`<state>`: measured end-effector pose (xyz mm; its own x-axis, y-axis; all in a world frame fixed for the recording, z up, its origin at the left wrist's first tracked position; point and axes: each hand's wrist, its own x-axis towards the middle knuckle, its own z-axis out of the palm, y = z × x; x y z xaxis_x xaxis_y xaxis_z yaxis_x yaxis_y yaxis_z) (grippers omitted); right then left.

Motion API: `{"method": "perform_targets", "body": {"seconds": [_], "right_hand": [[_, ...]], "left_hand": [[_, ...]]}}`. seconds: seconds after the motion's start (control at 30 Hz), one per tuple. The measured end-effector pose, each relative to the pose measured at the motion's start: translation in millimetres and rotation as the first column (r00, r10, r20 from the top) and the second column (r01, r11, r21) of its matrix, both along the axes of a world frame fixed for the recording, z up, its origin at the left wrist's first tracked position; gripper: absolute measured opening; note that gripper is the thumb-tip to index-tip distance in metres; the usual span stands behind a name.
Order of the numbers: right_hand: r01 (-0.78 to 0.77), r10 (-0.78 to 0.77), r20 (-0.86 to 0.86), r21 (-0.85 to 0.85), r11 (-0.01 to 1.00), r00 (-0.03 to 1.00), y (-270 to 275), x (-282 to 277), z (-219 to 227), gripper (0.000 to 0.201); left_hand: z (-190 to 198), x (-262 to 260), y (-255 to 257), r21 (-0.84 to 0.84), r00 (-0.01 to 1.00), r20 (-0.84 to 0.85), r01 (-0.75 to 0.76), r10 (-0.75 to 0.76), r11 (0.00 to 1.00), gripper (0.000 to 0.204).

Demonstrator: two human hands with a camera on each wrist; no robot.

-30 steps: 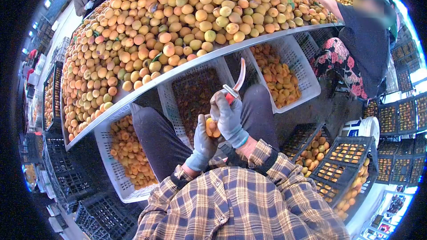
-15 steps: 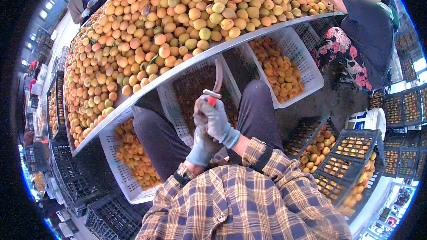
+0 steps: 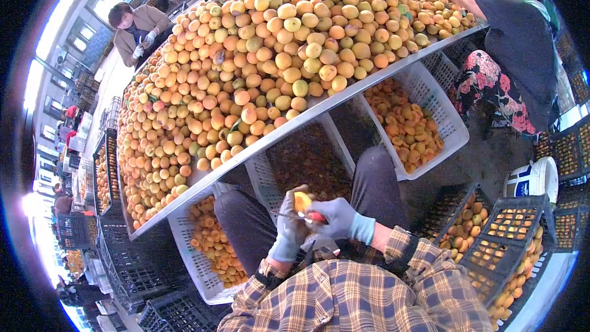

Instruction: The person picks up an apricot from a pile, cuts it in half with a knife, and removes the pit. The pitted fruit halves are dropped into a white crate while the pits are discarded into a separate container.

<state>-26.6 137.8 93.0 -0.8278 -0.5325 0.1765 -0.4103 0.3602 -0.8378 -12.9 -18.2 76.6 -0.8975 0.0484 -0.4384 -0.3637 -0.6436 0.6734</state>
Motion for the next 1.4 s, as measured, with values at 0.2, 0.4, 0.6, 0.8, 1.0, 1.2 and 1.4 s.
{"method": "perform_targets", "body": {"seconds": [0.2, 0.4, 0.6, 0.8, 1.0, 1.2, 1.4], "right_hand": [[0.015, -0.054, 0.206, 0.187, 0.982, 0.977, 22, -5, -6, 0.053], [0.134, -0.134, 0.326, 0.021, 0.991, 0.936, 8, -8, -9, 0.040], [0.109, -0.082, 0.258, -0.090, 0.990, 0.963, -5, 3, 9, 0.031], [0.161, -0.136, 0.244, -0.086, 0.983, 0.960, 5, 14, 7, 0.028], [0.322, -0.052, 0.518, -0.447, 0.834, 0.854, 3, 12, 4, 0.030], [0.404, 0.153, 0.747, -0.506, 0.762, 0.646, 3, 18, 34, 0.035], [0.292, -0.041, 0.597, -0.329, 0.898, 0.801, 3, 24, 23, 0.033]], "left_hand": [[85, 12, -84, -0.837, 0.840, -0.520, -0.538, -0.159, -0.104, 0.029], [89, -12, -154, -0.790, 0.959, -0.246, -0.283, -0.142, -0.544, 0.032], [54, -173, -112, -0.889, 0.928, -0.238, -0.328, -0.287, -0.321, 0.049], [22, -225, -98, -0.884, 0.943, -0.114, -0.240, -0.311, -0.402, 0.054], [62, -136, -78, -0.099, 0.917, -0.391, 0.049, -0.084, 0.994, 0.046], [37, -38, -28, 0.554, 0.988, -0.157, 0.088, 0.000, 0.828, 0.050], [28, -19, -10, 0.488, 0.982, -0.184, 0.133, -0.048, 0.863, 0.057]]}}
